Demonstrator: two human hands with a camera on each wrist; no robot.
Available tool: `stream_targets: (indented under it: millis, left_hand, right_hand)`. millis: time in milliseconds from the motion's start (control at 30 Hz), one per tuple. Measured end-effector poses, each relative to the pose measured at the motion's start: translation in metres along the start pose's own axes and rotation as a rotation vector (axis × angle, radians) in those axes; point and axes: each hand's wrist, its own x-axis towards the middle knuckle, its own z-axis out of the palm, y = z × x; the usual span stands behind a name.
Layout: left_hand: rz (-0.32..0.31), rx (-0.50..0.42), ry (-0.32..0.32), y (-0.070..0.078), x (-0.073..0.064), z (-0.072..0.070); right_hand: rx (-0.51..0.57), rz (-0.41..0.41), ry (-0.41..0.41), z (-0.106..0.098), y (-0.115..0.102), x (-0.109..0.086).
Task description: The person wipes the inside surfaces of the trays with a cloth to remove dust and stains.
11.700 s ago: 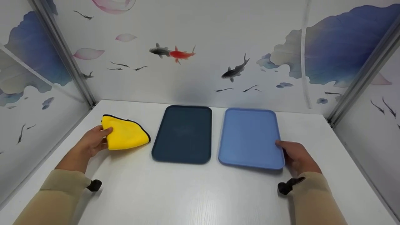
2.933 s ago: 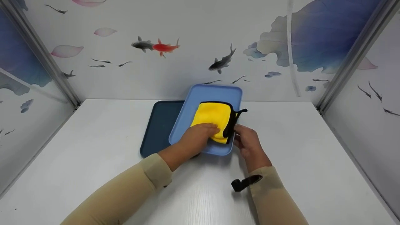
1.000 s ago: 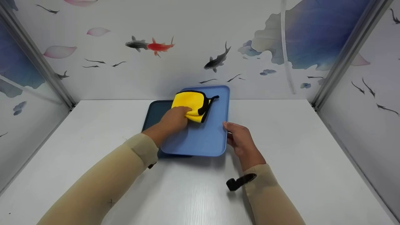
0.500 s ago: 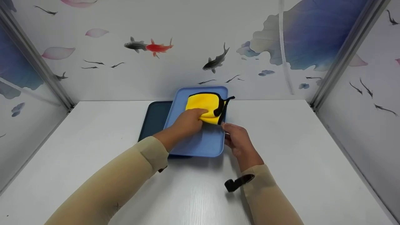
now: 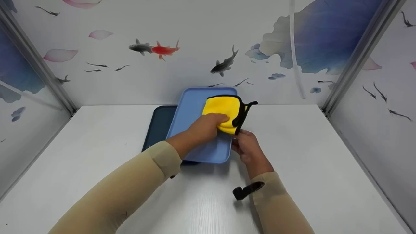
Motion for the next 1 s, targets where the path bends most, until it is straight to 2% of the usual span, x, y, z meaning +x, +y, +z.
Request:
stream_targets:
  millis: [133,233,500,733,1000]
  left_hand:
    - [0.037,0.157,-0.012,-0.007,0.002,-0.002]
    - [0.037,0.258,-0.025,-0.012,0.002,-0.006]
    - [0.039,0.429,-0.049,-0.025,0.003,-0.015]
    - [-0.014,0.51,-0.042,-0.04,0.004,-0.024]
    - [-0.066,0.498,-0.042,-0.066,0.005,-0.028]
  right_hand:
    - [0.013,0.011,0.003,0.0,0.001,0.0]
    - [-0.011,0.025,0.001,0.0,0.001,0.001]
    - [-0.008,0.028,-0.019,0.001,0.001,-0.002]
    - [-0.026,-0.003,-0.039,0.005,-0.001,-0.002]
    - [-0.045,-0.015,-0.03,0.006,-0.001,-0.003]
